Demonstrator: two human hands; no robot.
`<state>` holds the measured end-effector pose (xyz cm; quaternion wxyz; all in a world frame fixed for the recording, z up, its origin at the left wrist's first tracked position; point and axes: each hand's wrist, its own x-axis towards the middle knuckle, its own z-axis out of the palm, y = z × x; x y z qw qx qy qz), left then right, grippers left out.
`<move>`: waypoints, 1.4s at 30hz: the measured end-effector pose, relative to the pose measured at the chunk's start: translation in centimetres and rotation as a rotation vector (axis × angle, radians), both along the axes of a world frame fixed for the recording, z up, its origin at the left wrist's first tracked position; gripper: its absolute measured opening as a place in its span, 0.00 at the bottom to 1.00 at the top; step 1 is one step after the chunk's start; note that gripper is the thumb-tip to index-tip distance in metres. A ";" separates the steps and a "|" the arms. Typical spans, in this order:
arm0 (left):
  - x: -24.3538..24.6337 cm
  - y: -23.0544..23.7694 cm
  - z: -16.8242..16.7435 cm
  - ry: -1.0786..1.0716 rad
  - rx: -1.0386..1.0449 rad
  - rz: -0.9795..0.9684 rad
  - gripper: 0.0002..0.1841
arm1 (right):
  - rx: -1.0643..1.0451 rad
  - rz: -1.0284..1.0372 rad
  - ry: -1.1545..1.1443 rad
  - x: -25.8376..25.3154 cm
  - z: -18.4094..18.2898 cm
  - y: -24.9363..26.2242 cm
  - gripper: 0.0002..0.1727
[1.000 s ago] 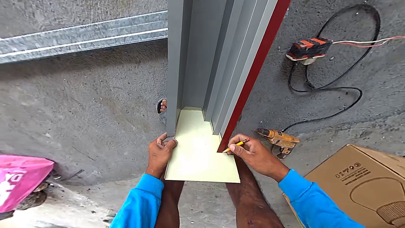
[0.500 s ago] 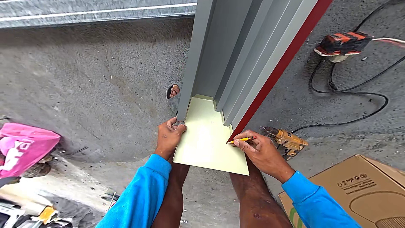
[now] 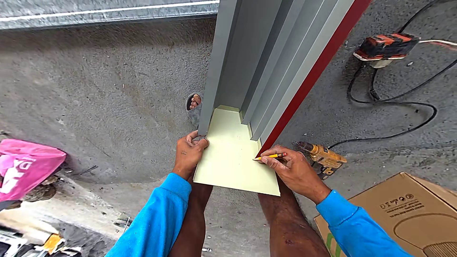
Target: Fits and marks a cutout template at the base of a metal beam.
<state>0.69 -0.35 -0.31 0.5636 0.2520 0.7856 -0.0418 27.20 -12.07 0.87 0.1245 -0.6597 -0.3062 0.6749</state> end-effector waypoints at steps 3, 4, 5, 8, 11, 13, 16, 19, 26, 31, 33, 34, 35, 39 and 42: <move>0.0 0.0 0.0 0.005 0.001 -0.014 0.17 | -0.033 0.009 0.002 0.2 0.0 0.5 0.03; 0.0 0.0 0.0 0.006 -0.002 -0.019 0.17 | -0.048 -0.021 0.010 0.2 -0.1 0.6 0.03; 0.0 0.0 0.0 0.005 -0.005 -0.022 0.17 | -0.065 -0.073 0.025 0.3 -0.1 0.6 0.03; 0.0 0.0 -0.1 -0.002 0.006 -0.013 0.17 | -0.091 -0.181 0.066 0.6 -0.3 0.3 0.02; -0.1 -0.1 -0.1 -0.003 0.014 -0.011 0.16 | -0.092 -0.199 0.069 0.5 -0.4 -0.2 0.02; -0.1 -0.2 -0.1 -0.005 0.017 -0.014 0.16 | -0.079 -0.182 0.061 0.4 -0.3 -0.4 0.03; -0.1 -0.2 -0.1 0.002 0.018 -0.022 0.16 | -0.068 -0.152 0.031 0.0 -0.1 -0.2 0.02; -0.1 -0.1 -0.1 0.004 0.005 -0.038 0.16 | -0.072 -0.136 0.029 -0.2 -0.1 -0.2 0.03; 0.0 0.0 0.0 0.008 0.015 -0.027 0.16 | -0.069 -0.162 0.046 -0.2 -0.5 -0.2 0.04; 0.2 0.0 0.1 0.007 0.014 -0.013 0.15 | -0.058 -0.184 0.067 0.1 -0.5 -0.5 0.04; 0.1 -0.1 0.1 0.002 0.012 -0.005 0.15 | -0.066 -0.180 0.070 0.3 -0.6 -0.6 0.04; 0.1 -0.1 0.1 0.001 0.014 -0.010 0.15 | -0.065 -0.184 0.075 0.3 -0.7 -0.5 0.03; 0.0 -0.1 0.0 0.000 0.015 -0.018 0.15 | -0.056 -0.190 0.082 0.1 -0.7 -0.5 0.03; 0.0 -0.1 0.0 0.007 0.010 -0.019 0.15 | -0.017 -0.197 0.090 -0.2 -0.8 -0.9 0.04; 0.0 0.0 0.0 -0.002 0.013 -0.010 0.15 | -0.045 -0.184 0.088 0.2 -0.8 -0.6 0.04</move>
